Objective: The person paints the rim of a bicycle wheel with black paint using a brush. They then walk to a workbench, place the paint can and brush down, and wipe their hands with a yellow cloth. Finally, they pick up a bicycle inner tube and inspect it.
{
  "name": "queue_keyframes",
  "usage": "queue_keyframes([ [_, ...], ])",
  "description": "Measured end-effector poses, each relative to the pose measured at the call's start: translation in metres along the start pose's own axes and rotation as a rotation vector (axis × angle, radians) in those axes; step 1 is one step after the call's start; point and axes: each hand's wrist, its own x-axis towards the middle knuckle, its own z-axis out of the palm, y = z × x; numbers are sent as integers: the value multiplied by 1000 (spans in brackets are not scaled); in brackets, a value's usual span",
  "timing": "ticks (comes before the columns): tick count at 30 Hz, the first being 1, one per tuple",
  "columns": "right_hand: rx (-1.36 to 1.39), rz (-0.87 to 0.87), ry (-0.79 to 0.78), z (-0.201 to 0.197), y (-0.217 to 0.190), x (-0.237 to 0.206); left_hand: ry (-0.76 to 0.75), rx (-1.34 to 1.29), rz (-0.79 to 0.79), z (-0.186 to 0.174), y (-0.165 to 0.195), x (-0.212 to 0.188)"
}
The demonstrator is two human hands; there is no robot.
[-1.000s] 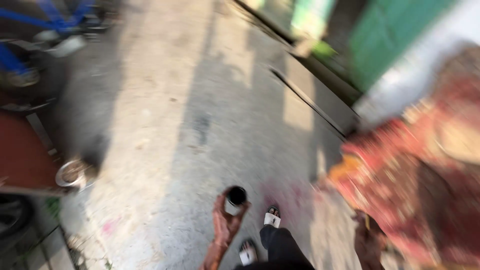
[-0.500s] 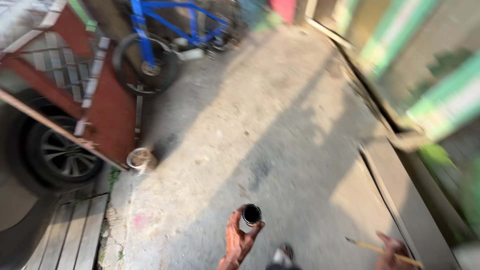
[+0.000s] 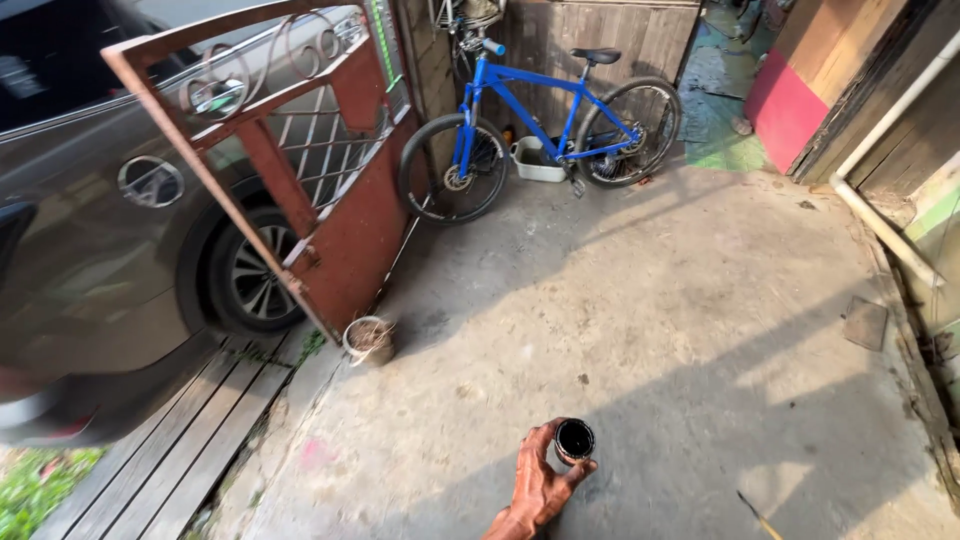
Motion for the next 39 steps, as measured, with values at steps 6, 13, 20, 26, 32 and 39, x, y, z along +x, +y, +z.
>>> queue_keyframes([
  [6, 51, 89, 11, 17, -19, 136, 15, 8, 78, 27, 33, 152],
  [13, 199, 132, 42, 17, -60, 250, 29, 20, 160, 75, 59, 332],
  [20, 106, -60, 244, 7, -74, 402, 7, 62, 172, 175, 73, 513],
  [26, 63, -153, 309, 20, -196, 537, 79, 26, 118, 278, 127, 654],
  [32, 216, -179, 376, 37, -353, 659, 71, 46, -27, 363, 238, 775],
  [39, 94, -209, 289, 50, -454, 828, 57, 60, 16, 447, 303, 924],
])
